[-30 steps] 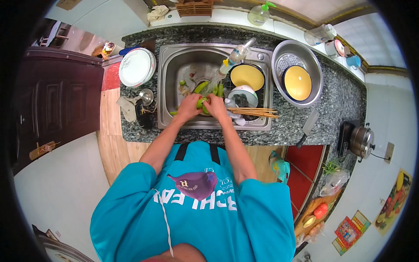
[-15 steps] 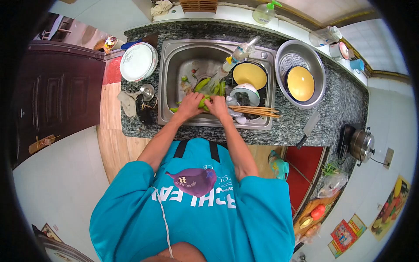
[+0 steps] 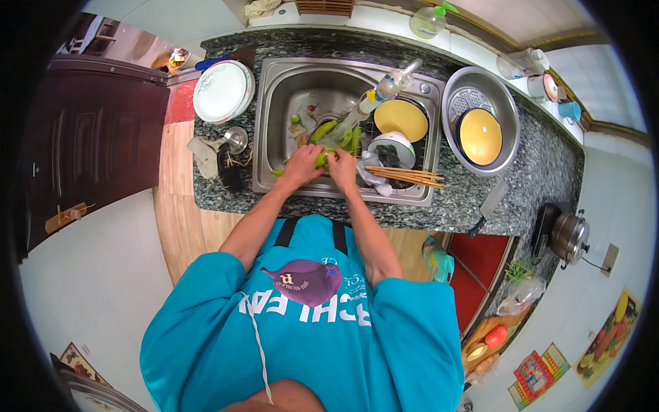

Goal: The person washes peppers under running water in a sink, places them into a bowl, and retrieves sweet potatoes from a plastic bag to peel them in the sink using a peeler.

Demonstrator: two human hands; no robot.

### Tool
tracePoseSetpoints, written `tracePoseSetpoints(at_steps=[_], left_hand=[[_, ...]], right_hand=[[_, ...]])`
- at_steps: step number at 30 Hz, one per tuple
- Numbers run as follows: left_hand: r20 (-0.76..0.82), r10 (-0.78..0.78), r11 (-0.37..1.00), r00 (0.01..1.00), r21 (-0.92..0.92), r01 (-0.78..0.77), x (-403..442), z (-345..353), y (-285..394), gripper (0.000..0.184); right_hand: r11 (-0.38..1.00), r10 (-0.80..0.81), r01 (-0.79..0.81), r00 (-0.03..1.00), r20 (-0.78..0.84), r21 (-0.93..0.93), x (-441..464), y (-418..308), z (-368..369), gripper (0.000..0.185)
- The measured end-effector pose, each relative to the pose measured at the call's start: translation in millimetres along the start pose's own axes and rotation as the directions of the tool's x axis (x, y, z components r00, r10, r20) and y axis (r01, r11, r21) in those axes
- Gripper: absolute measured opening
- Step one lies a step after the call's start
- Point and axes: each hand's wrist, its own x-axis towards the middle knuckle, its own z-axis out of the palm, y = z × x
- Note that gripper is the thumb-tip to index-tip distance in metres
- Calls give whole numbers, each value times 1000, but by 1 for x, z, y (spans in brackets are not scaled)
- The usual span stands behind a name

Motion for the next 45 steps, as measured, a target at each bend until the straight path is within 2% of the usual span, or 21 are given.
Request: tracePoseSetpoints(at_steps=[7, 9, 19, 20, 21, 22, 24, 26, 29, 30, 32, 34, 35, 36, 37, 38, 40, 41, 42, 44, 45], left_hand=[[-5, -46, 999, 999, 7, 46, -12, -2, -10, 51], [16, -65, 998, 998, 14, 65, -13, -3, -11, 49], [45, -77, 997, 996, 25, 76, -14, -2, -15, 50], [79, -108, 994, 991, 13, 107, -19, 0, -13, 51], [110, -137, 990, 984, 4, 137, -22, 3, -13, 52], [110, -133, 991, 985, 6, 133, -22, 5, -15, 52], [182, -136, 991, 974, 19, 135, -32, 12, -12, 54], [186, -169, 985, 968, 11, 170, -32, 11, -13, 55], [-58, -219, 974, 974, -73, 215, -28, -1, -21, 53], [-52, -225, 973, 973, -73, 221, -29, -5, -20, 53], [7, -353, 929, 936, -112, 352, -25, -11, -19, 47], [-30, -354, 930, 935, -114, 349, -22, -4, -24, 48], [-13, -404, 904, 915, -156, 397, -18, -9, -22, 48], [3, -450, 876, 893, -192, 442, -13, -15, -22, 48], [22, -462, 866, 887, -203, 456, -10, -16, -24, 51], [28, -463, 866, 886, -197, 459, -8, -17, -25, 51], [93, -553, 793, 828, -245, 558, -3, -18, -28, 56], [96, -557, 792, 825, -239, 562, -3, -19, -29, 56], [115, -561, 786, 820, -239, 571, 0, -24, -27, 59], [139, -566, 778, 813, -236, 582, 0, -25, -28, 61], [115, -574, 775, 811, -243, 583, 1, -24, -29, 61]], right_hand=[[996, 76, -77, 997, 33, 39, -5, 3, 20, 28], [988, 148, -152, 984, 97, 34, -5, 0, 21, 30], [989, 143, -146, 984, 106, 12, 1, 7, 25, 32], [886, 300, -333, 942, 149, 321, 2, 10, 19, 31], [659, 422, -476, 875, 238, 583, 6, 6, 16, 31], [658, 421, -473, 876, 235, 586, 12, 2, 16, 31], [777, 241, -434, 874, 422, 455, 23, -3, 13, 31], [744, 315, -512, 836, 450, 429, 35, -8, 18, 27], [548, 231, -467, 882, 411, 694, 41, -39, 24, 29], [545, 237, -474, 878, 415, 692, 37, -35, 25, 29], [754, 298, -389, 921, 251, 529, 38, -7, 30, 31], [791, 318, -400, 915, 246, 463, 31, 50, 34, 32], [955, 221, -257, 950, 220, 151, 22, 64, 33, 30], [981, 113, -72, 966, 232, -178, 15, 71, 33, 29], [942, 181, -77, 936, 303, -326, 6, 54, 24, 30], [943, 186, -83, 934, 305, -322, -4, 59, 26, 30], [856, -56, 177, 966, 252, -486, -16, 82, 37, 33], [882, 31, 100, 963, 269, -460, -16, 86, 41, 39], [885, 33, 98, 962, 272, -455, -13, 78, 39, 39], [754, 71, 212, 915, 397, -622, -9, 61, 33, 40], [757, 72, 208, 916, 395, -620, -9, 62, 35, 40]])
